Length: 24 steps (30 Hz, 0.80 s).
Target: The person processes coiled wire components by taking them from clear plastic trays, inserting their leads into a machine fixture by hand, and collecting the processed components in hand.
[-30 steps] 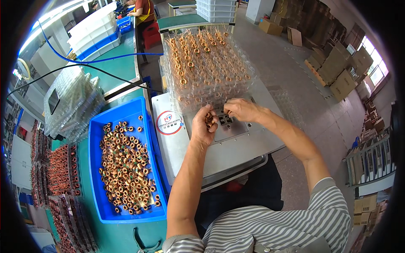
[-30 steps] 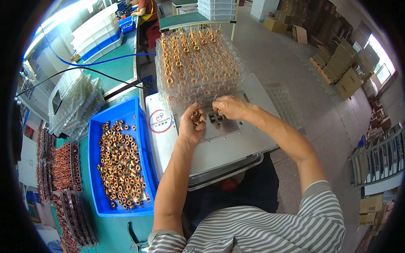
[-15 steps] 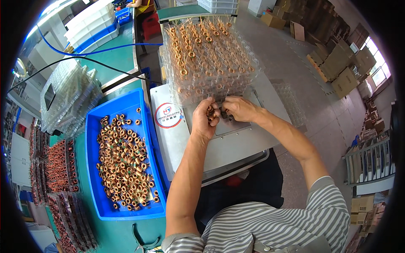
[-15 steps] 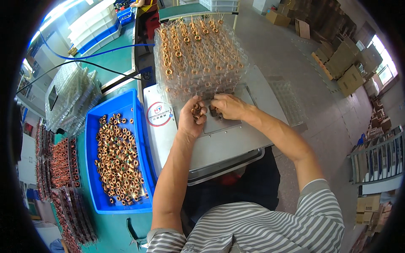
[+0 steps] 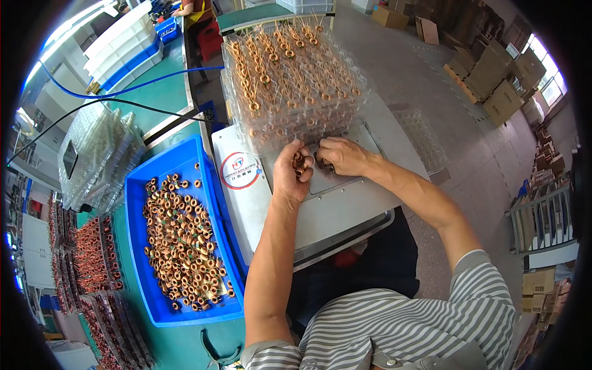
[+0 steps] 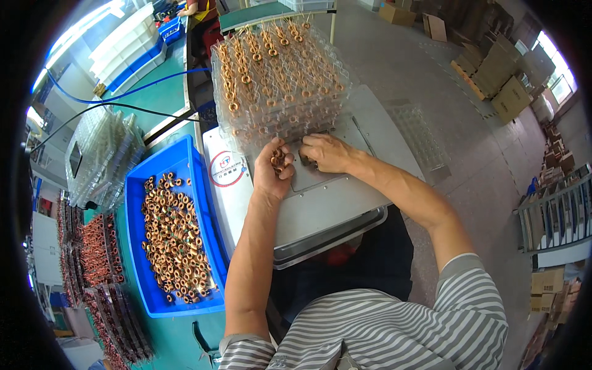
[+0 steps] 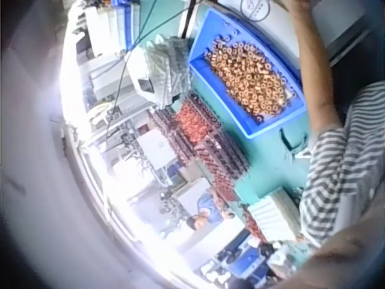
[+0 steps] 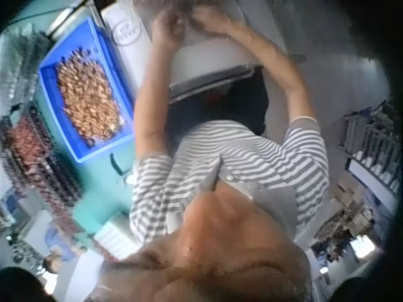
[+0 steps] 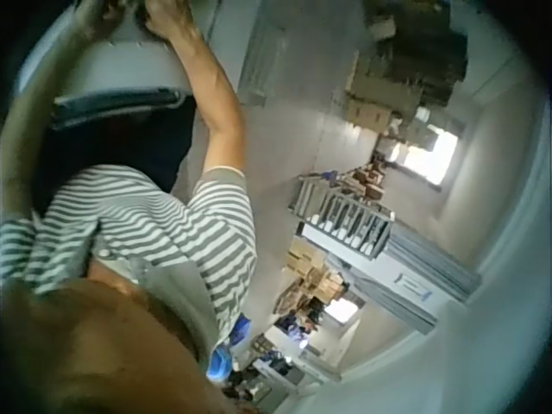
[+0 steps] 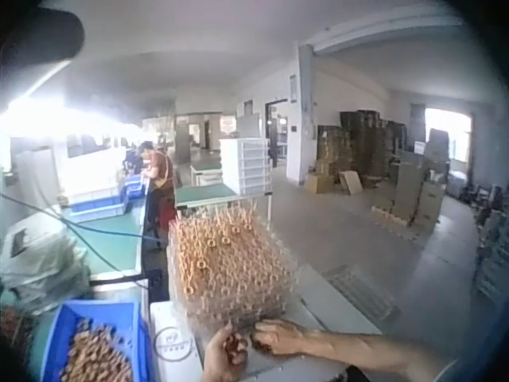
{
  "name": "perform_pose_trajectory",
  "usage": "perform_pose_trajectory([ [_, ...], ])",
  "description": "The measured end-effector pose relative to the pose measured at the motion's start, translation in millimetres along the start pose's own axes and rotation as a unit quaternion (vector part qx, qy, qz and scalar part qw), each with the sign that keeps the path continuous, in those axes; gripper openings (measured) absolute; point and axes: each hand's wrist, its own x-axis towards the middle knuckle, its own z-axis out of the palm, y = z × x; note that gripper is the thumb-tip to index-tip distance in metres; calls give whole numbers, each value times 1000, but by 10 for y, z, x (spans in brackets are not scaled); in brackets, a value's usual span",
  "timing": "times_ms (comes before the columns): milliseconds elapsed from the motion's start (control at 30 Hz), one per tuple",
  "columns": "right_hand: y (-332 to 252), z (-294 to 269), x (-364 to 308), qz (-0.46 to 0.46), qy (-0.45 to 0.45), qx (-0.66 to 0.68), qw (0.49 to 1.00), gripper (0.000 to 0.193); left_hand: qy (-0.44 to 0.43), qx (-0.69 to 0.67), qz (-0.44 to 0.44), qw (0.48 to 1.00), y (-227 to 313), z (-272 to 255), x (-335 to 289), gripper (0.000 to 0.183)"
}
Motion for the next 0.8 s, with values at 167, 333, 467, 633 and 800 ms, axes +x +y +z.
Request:
perform_pose_trajectory([
  [167,-97,-104,-20,78,95,60,991,11,5,13,9,1000,1,-37,23,16],
  [333,-381,-371,149,192,262,221,920,12,-7,66,-29,997,-16,-52,36,22],
  [467,-388,-347,111,105,229,145,957,16,-70,79,-49,993,-46,30,3,25],
  [633,-480,-295,130,142,251,190,939,29,-77,89,-23,993,-22,53,-22,23],
  [800,-510,-313,168,161,270,224,922,38,-68,76,-18,995,-11,127,-70,22],
])
